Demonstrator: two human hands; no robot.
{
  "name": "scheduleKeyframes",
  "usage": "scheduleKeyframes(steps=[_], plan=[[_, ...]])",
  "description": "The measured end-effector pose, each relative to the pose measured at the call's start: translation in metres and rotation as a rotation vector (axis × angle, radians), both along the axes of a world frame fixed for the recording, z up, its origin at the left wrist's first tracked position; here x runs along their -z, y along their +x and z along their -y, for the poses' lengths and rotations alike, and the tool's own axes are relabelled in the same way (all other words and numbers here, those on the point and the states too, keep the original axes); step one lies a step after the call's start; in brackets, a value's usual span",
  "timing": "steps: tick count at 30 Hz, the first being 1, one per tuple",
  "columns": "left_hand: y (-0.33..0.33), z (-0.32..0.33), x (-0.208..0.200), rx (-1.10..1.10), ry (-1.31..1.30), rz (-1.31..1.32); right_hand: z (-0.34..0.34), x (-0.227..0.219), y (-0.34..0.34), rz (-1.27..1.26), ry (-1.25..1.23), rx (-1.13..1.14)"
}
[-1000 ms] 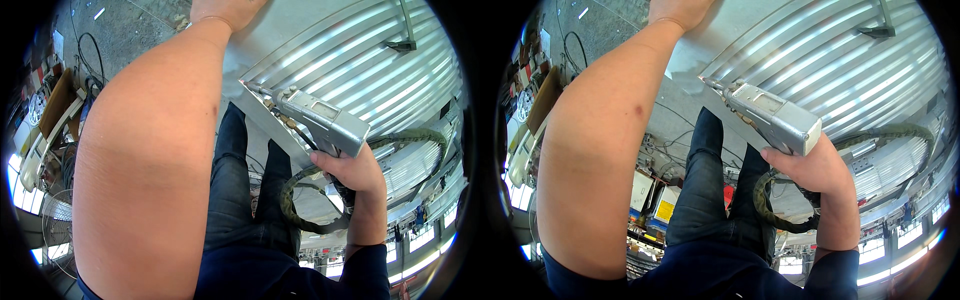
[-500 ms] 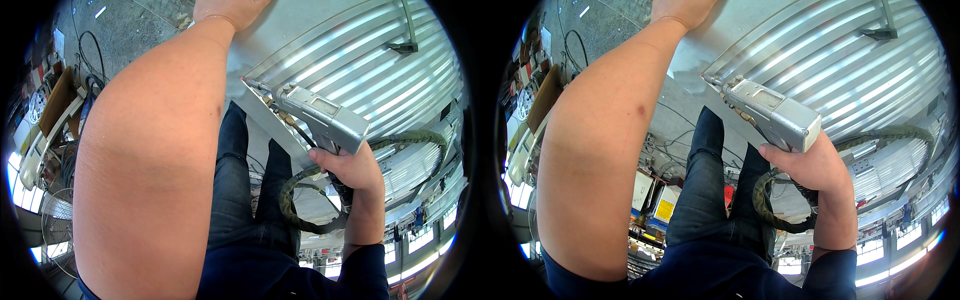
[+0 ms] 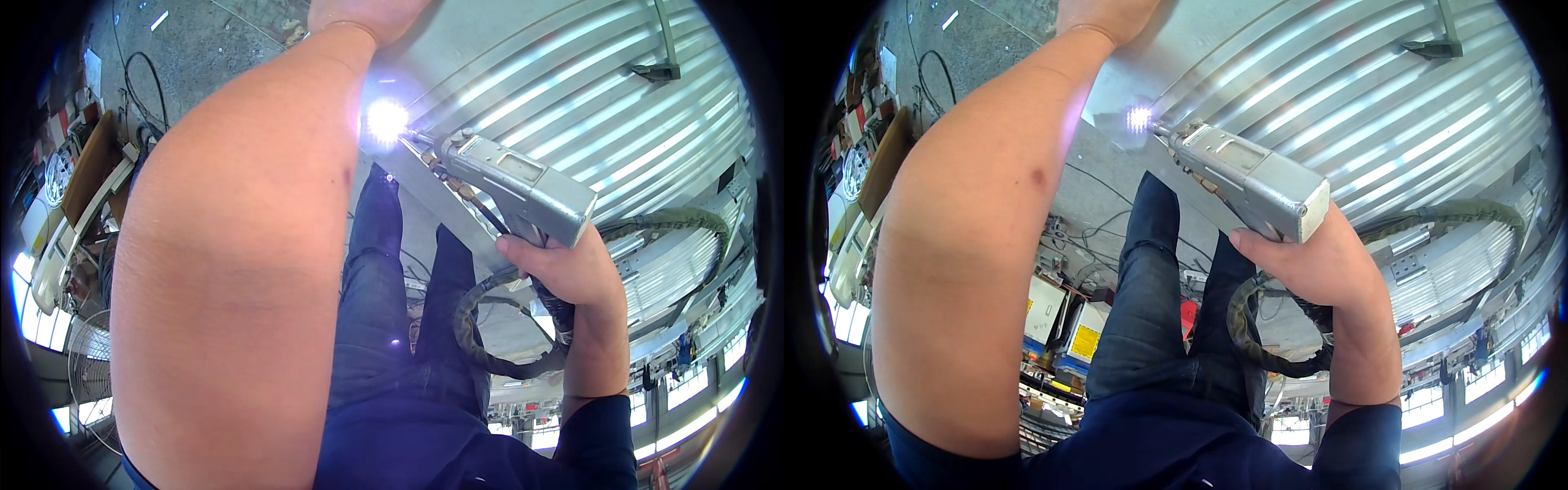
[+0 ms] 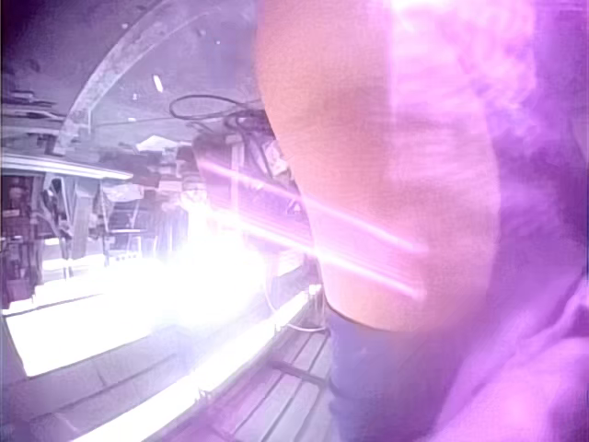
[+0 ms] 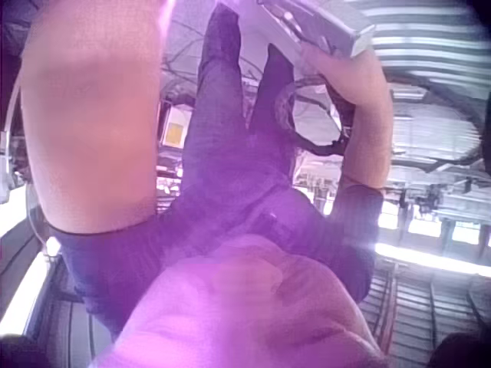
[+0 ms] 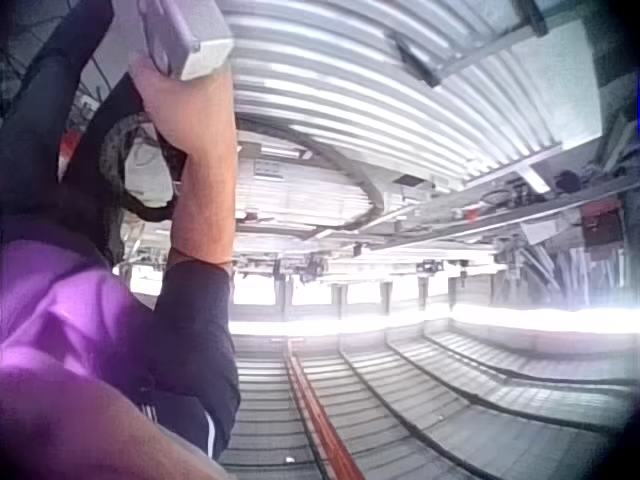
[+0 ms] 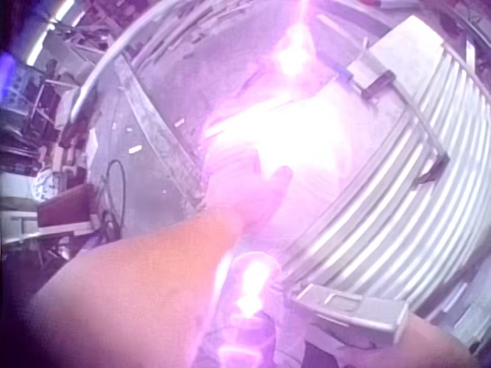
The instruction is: The person welds the edges of a corrugated metal panel using a handheld welding gun. They reposition the panel and continue welding along multiple seams, producing bright sparks and a visible weld bead.
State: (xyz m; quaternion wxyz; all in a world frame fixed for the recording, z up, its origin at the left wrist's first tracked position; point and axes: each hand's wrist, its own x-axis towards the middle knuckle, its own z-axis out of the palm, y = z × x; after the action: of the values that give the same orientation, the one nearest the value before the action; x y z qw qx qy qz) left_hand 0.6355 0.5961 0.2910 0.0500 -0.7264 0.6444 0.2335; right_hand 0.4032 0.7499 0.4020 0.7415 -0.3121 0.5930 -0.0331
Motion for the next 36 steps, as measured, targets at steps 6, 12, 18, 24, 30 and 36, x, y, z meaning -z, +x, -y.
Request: scheduleKeyframes(steps=[6, 12, 18, 24, 30, 36], plan=[[0.002, 0.003, -0.003, -0.004, 0.027, 0.004, -0.002, -0.001, -0.002, -0.015, 0.006, -0.013], [-0.003, 0.008, 0.002, 0.01, 0.052, -0.01, -0.004, -0.002, -0.008, -0.048, 0.032, -0.013], [0.001, 0.007, -0.002, -0.005, 0.08, 0.016, -0.014, -0.019, -0.038, -0.09, 0.136, 0.0], [-0.002, 0.003, -0.014, -0.022, 0.074, -0.039, -0.043, -0.061, -0.104, -0.234, 0.261, 0.023], [-0.004, 0.004, -0.004, -0.022, 0.073, 0.041, -0.075, -0.118, -0.152, -0.296, 0.329, 0.041], [-0.004, -0.001, -0.007, 0.0, -0.02, 0.006, -0.069, -0.089, -0.119, -0.126, 0.184, 0.142]])
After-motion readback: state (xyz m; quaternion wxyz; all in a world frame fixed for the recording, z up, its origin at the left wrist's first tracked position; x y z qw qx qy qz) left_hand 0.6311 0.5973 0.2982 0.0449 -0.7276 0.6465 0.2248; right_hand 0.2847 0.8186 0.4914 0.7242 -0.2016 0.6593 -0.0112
